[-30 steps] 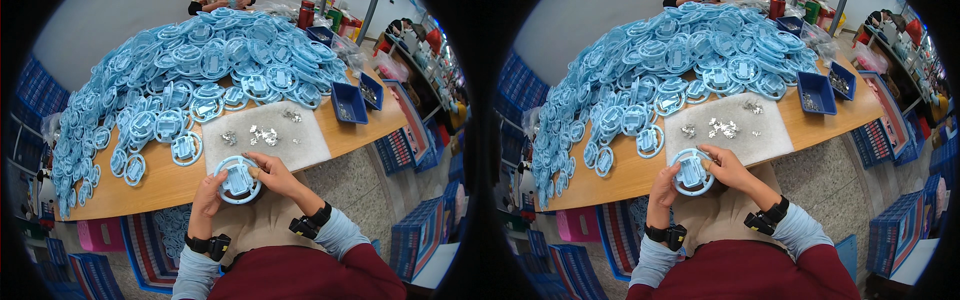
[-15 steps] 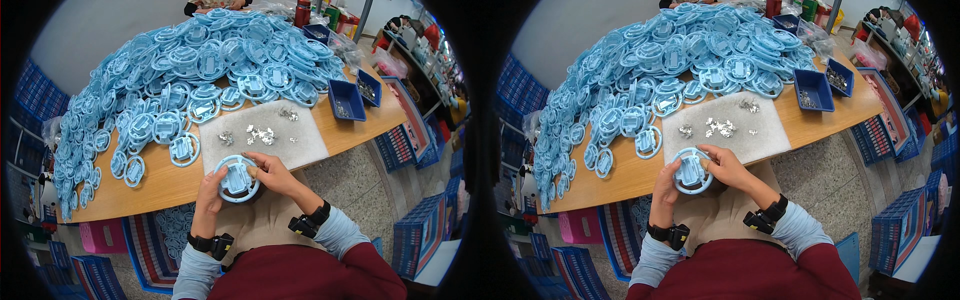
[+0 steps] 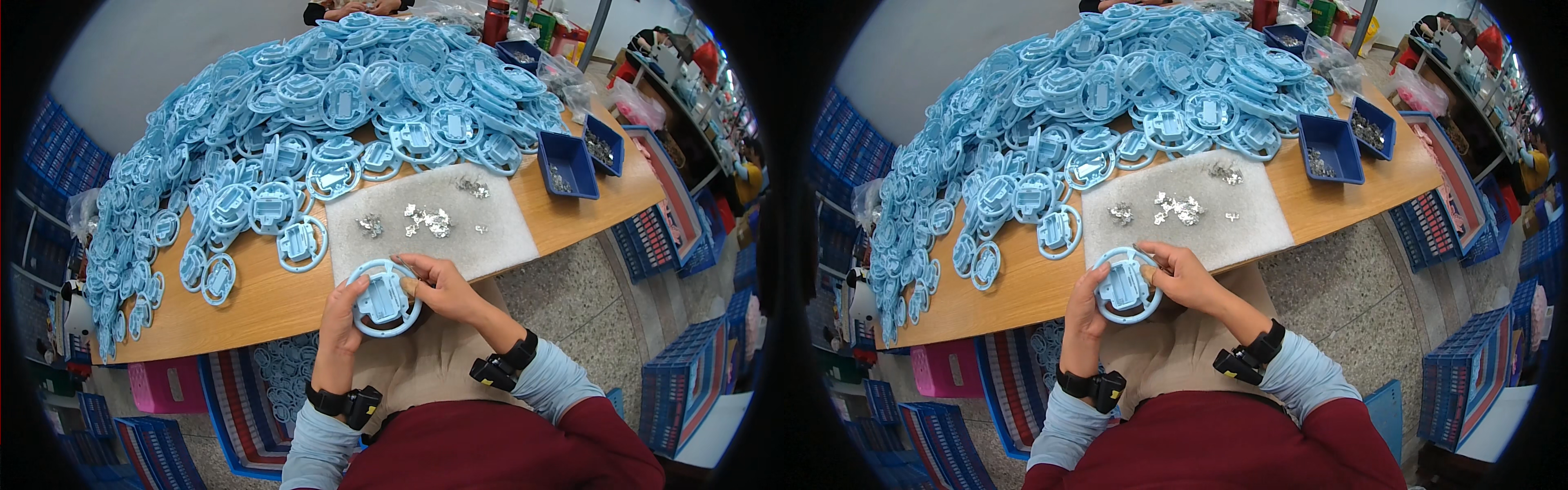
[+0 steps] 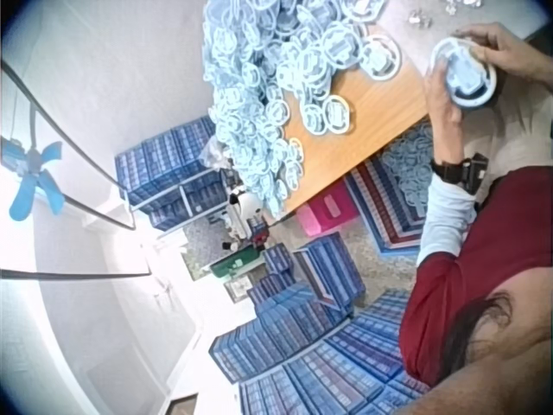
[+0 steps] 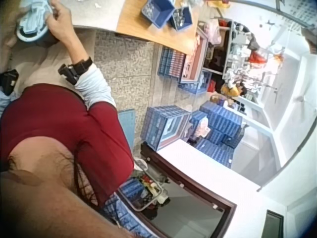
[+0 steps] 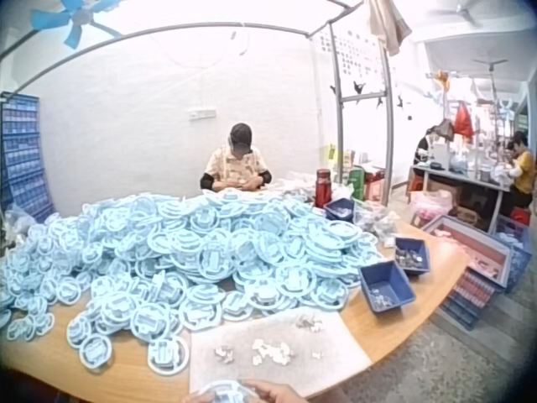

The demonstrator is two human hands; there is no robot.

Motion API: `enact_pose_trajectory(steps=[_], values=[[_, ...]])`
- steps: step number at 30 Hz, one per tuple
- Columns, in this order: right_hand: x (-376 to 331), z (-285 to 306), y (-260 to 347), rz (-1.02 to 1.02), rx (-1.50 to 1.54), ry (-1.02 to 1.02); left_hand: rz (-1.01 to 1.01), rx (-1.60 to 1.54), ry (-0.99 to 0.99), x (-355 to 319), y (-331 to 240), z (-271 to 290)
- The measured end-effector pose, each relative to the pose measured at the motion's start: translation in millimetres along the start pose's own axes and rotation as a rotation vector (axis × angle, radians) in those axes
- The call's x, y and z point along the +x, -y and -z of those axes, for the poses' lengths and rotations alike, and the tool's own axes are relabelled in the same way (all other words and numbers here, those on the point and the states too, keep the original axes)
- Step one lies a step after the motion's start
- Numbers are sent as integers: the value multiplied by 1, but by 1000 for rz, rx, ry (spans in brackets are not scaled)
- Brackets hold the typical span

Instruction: Manually assemble small silver components onto blue plastic toy frames.

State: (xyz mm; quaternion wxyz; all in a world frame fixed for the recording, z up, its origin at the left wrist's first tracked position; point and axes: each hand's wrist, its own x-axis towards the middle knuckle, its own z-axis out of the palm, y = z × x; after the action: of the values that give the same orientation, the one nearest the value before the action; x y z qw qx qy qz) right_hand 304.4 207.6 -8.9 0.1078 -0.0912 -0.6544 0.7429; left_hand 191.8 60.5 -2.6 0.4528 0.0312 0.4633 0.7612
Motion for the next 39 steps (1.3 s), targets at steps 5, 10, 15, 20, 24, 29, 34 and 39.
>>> enact_pose_trajectory(steps=[5, 10, 15, 20, 24, 29, 34, 39], values=[[5, -4, -5, 35, 26, 2, -64, -17, -15, 3, 4, 2], [3, 16, 17, 104, -339, -220, -167, -12, -41, 9, 5, 7], [-6, 98, 22, 257, -723, -674, -140, -21, -44, 14, 2, 6], [-16, 113, 27, 39, -902, -581, -137, 2, -51, 12, 0, 2], [-14, 103, 22, -44, -932, -530, -109, 24, -58, 11, 1, 5], [-8, 101, 20, 17, -947, -541, -135, 52, -62, 9, 2, 6], [-8, 94, 18, 69, -871, -546, -142, 84, -69, 8, 5, 5], [-2, 76, 20, 98, -841, -483, -148, 81, -42, 8, 4, 8]])
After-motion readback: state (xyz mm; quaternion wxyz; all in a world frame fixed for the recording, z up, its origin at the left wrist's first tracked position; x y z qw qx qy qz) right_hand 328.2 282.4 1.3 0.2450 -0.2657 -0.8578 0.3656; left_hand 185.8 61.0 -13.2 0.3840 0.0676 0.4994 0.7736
